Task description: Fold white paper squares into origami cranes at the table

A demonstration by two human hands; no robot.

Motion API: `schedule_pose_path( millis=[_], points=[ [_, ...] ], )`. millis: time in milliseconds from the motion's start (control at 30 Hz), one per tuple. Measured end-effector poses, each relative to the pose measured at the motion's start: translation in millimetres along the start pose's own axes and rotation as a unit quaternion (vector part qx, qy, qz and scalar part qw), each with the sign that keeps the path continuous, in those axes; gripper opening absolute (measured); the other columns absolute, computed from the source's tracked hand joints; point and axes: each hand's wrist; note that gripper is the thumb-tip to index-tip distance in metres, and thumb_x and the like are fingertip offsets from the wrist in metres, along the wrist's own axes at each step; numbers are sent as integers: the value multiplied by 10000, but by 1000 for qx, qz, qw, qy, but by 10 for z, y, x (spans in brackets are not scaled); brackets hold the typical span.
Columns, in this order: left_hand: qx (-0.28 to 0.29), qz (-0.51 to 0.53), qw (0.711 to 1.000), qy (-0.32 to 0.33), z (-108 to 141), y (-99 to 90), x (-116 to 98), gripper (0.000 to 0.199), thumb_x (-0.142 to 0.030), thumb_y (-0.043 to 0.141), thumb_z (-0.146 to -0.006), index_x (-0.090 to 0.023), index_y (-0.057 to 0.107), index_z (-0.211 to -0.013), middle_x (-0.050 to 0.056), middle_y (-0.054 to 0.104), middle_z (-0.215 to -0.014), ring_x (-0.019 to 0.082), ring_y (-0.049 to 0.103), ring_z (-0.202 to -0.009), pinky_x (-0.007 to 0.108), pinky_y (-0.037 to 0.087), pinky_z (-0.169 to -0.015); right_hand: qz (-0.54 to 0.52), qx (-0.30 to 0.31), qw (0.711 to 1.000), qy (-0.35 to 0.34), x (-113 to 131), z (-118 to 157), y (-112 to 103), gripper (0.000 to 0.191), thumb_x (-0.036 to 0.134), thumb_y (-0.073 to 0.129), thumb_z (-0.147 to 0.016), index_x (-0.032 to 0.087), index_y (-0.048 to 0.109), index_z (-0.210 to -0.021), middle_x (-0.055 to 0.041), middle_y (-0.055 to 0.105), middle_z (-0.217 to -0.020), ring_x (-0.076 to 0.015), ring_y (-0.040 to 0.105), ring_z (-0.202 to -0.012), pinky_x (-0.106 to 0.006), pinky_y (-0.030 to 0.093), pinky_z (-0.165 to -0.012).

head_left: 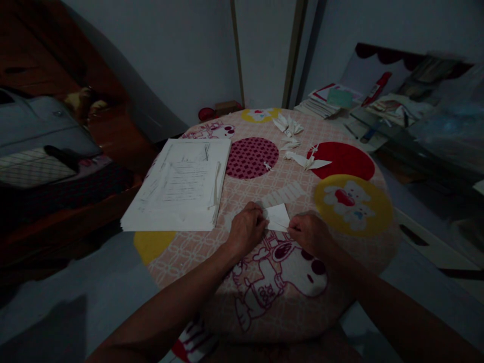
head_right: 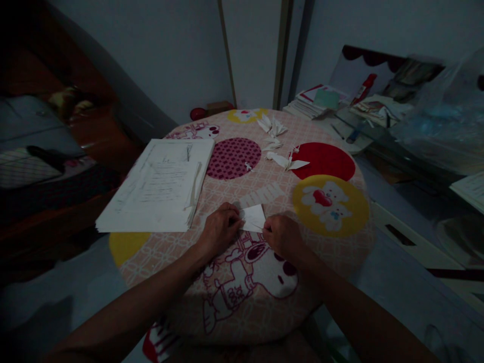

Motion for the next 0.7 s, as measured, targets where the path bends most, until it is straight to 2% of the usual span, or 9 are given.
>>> schedule_pose_path(
  millis=[433,700],
  points=[
    [-12,-20,1000,9,1,48,35,126,-184,616,-851,-163,581,-732,50,594,-964,173,604,-842,300,480,-747,11,45,999,10,6,-89,-42,146,145,590,-722,145,709,-638,-30,621,-593,-113,499,-566,-250,277,-558],
    [-12,-19,1000,20,4,51,32,124,-176,595,-852,-169,558,-734,49,578,-936,168,583,-811,297,475,-735,2,38,999,16,34,-85,-57,151,124,587,-704,144,716,-628,-28,613,-579,-109,498,-561,-244,292,-552]
  ],
)
Point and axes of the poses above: each hand's wrist, its own z-axis away from the middle knuckle, its own y-axis out of the palm, x = y × z
